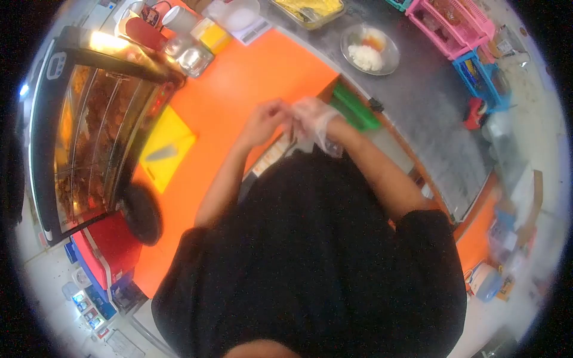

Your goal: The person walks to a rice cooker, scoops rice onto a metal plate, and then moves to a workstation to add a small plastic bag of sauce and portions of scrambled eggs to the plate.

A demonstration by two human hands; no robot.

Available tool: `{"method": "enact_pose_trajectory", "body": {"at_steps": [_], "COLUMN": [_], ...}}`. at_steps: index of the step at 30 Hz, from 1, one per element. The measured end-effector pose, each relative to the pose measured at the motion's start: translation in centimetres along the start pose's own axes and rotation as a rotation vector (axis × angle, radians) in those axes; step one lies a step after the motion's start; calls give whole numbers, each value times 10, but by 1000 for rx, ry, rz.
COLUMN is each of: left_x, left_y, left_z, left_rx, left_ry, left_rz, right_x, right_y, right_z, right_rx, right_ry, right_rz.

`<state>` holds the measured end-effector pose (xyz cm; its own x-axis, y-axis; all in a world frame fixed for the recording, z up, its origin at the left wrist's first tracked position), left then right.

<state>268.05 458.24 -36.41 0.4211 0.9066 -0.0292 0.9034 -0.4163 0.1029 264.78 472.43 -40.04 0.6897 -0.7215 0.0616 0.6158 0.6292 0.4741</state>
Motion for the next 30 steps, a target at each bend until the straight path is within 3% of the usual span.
{"method": "enact_pose_trajectory", "body": {"at_steps": [3,5,6,8,12,14,15,17,21,23,24,25,27,28,30], "left_x": [4,7,9,13,22,28,31,35,41,37,35,35,34,34,37], "left_y": [-7,-12,-14,-20,-33,-36,-38,-42,-49,-58,-61,-65,-68,-70,-74], "left_z": [4,-4,-3,-2,9,5,5,3,-5,-1,1,2,0,-2,-5], "left_rx": [-131,-230,-231,-110,87,244,242,231,265,87,84,114,149,133,119], "left_ry": [-23,-371,-372,-492,-698,-817,-817,-896,-872,-641,-638,-553,-466,-562,-657], "left_rz": [8,68,71,22,0,-111,-101,-87,-121,-61,-57,-9,39,29,21], "right_x": [2,1,-2,-12,-17,-19,-19,-21,-35,-56,-55,-53,-48,-51,-62], "right_y": [3,3,-3,-12,3,6,7,7,19,28,25,27,31,32,36], "right_z": [12,12,1,-14,-7,-4,-2,-4,4,-12,-16,-15,-13,-7,5], "right_rx": [-2,-102,-101,-310,-405,-431,-426,-98,-35,-62,-21,-15,107,107,355], "right_ry": [125,314,312,688,753,936,929,1474,1496,505,161,160,-350,-348,493], "right_rz": [7,-82,-84,-135,-202,-216,-221,-256,-271,-468,-346,-347,-286,-289,-342]}}
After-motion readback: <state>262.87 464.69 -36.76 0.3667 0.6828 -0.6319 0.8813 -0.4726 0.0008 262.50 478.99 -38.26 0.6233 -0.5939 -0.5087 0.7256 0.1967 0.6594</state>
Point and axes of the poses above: each hand's wrist, its own y-axis away from the middle knuckle, its own x-axis out of the palm, z = x × y, the point moved 4 cm from there along -y, towards the middle knuckle, and after that the axes turned 8 degrees about z, right-handed, at the moved point
